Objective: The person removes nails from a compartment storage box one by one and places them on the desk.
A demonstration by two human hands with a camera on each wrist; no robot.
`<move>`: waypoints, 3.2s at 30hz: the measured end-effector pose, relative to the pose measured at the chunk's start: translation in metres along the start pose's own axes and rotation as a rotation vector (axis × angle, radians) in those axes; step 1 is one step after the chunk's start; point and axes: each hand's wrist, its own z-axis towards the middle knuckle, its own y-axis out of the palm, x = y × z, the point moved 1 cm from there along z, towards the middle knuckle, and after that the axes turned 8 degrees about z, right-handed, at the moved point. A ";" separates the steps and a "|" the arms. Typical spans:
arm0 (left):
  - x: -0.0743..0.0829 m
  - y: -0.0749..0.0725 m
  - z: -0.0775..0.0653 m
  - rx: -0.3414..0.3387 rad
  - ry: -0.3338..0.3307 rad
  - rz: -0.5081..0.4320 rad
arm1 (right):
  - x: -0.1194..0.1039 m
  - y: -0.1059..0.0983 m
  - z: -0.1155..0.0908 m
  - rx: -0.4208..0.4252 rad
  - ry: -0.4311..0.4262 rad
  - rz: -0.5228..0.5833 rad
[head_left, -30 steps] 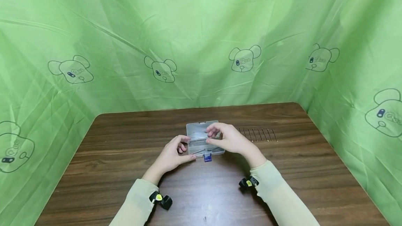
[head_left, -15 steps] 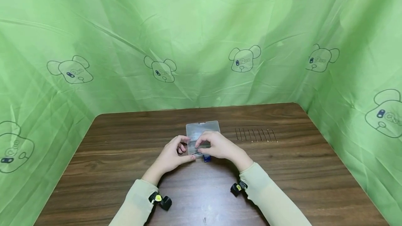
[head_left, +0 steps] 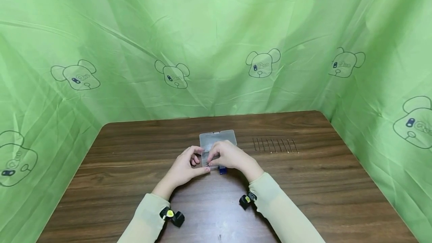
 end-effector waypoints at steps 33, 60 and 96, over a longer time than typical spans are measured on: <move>-0.001 0.001 0.000 0.002 0.019 -0.012 | -0.003 0.002 0.001 -0.035 -0.033 -0.164; 0.000 -0.001 0.000 0.003 0.012 -0.013 | 0.001 0.003 0.004 -0.047 -0.090 -0.261; 0.000 0.001 0.001 -0.002 0.007 0.009 | 0.007 0.002 0.002 -0.081 -0.126 -0.162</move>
